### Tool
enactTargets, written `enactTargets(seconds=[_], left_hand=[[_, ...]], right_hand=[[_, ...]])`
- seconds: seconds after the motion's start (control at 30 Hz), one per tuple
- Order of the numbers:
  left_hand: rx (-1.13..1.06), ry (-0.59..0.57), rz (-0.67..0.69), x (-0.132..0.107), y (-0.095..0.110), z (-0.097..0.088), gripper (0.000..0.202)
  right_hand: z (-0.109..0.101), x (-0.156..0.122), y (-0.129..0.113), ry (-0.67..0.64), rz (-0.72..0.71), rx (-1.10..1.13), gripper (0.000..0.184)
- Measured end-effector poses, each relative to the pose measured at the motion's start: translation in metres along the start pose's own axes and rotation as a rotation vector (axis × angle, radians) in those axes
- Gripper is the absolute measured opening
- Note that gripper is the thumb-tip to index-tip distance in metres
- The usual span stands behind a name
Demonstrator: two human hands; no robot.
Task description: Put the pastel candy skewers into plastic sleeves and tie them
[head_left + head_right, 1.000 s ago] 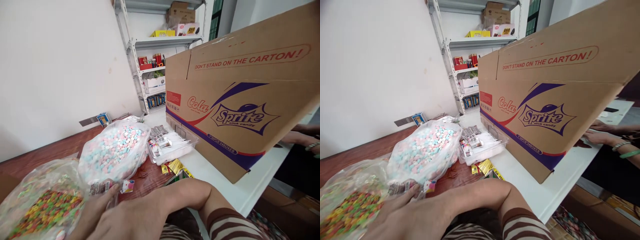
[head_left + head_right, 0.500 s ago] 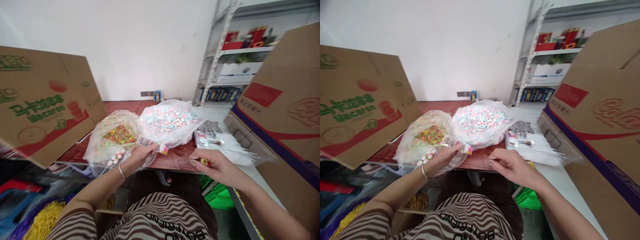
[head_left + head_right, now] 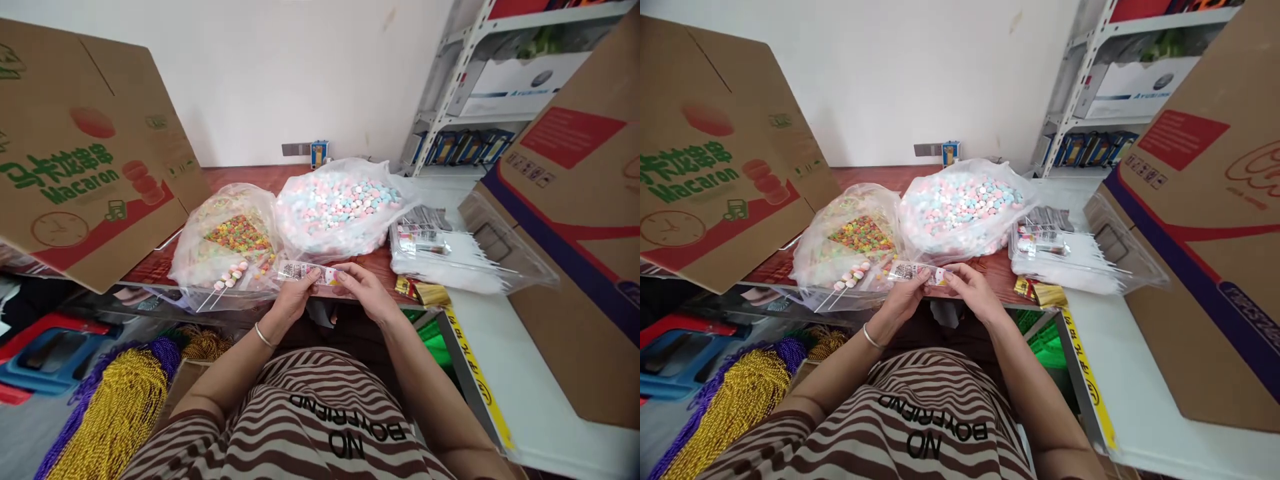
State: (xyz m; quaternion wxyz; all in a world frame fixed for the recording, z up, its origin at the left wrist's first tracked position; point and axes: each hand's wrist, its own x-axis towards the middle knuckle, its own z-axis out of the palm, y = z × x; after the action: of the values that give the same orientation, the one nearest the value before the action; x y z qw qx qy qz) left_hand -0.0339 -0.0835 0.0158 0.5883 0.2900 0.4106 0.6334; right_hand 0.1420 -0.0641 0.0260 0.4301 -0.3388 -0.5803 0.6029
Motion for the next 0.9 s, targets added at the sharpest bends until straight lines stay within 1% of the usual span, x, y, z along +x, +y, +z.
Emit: enactTargets(seconds=[0.1,0.2,0.37,0.57,0.9], left_hand=[[0.023,-0.011,-0.002,-0.01,-0.012,0.007,0.043],[0.043,-0.031,0.007,-0.015,-0.02,0.012,0.042],[0.082,-0.048,0.016,-0.012,-0.027,0.013,0.04],[0.093,-0.047,-0.023,-0.004,-0.03,0.011,0.038],[0.056,-0.011,-0.063,0.0,-0.033,0.003,0.045]], right_hand=[[0.006,-0.008,0.01,0.064,-0.037,0.028,0.037],[0.005,-0.015,0.018,0.143,-0.067,0.018,0.034],[-0.001,-0.02,0.026,0.221,-0.089,-0.013,0.028],[-0.001,-0.019,0.034,0.233,-0.061,-0.009,0.029],[0.004,-0.012,0.041,0.207,-0.007,-0.028,0.033]])
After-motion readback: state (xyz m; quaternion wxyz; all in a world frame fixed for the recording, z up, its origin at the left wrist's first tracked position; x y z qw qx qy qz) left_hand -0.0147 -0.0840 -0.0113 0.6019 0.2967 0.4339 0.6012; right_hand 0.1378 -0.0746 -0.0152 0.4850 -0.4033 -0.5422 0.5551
